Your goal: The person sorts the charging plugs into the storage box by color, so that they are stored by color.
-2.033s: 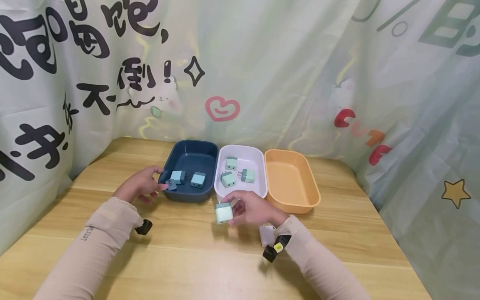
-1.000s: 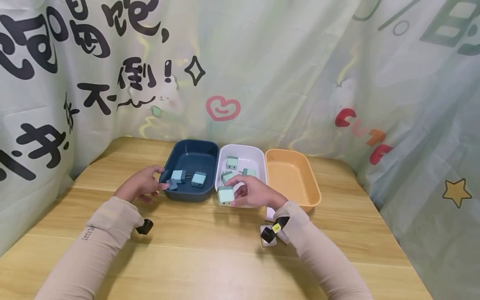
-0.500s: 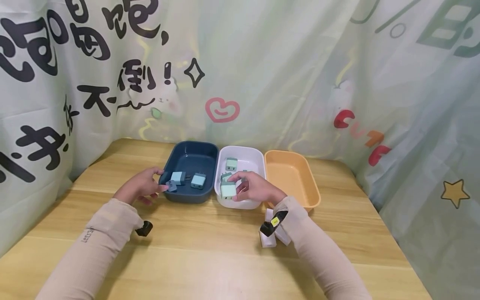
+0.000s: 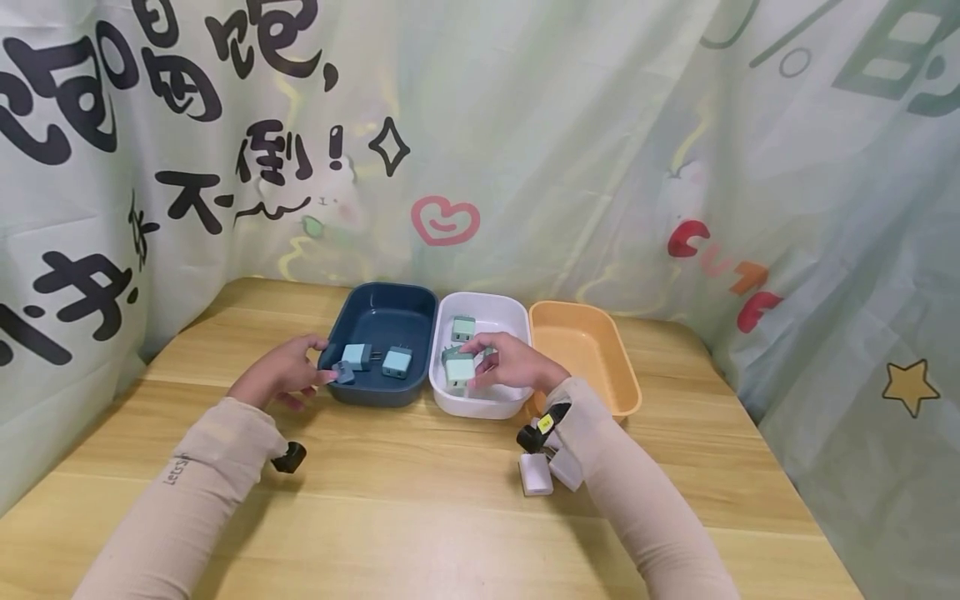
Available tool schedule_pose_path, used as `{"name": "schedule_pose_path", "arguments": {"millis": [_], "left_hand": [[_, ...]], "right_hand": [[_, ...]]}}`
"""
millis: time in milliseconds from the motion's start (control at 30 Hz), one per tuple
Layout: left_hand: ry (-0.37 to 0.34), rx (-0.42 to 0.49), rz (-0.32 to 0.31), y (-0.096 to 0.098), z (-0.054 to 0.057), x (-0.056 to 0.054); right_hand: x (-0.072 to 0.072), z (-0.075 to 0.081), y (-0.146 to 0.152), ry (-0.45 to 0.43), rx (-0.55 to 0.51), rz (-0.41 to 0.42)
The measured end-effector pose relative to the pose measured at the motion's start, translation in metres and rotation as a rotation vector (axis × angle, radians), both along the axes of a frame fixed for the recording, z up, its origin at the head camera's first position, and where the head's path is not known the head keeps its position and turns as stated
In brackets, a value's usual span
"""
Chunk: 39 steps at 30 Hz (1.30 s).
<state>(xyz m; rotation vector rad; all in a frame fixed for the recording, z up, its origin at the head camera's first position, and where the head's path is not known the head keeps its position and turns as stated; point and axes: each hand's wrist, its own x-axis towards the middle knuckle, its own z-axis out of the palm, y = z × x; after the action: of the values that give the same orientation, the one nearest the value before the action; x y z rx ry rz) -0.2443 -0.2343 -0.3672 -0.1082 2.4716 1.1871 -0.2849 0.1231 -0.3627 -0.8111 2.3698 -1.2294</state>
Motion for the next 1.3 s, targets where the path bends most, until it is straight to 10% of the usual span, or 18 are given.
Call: {"name": "schedule_pose_path", "arguments": {"millis": [1300], "left_hand": [[-0.013,0.007,0.015,0.001,0.001,-0.001]], "right_hand": [[-0.054,0.003,0.012,-0.108,0.148,0.031]]}}
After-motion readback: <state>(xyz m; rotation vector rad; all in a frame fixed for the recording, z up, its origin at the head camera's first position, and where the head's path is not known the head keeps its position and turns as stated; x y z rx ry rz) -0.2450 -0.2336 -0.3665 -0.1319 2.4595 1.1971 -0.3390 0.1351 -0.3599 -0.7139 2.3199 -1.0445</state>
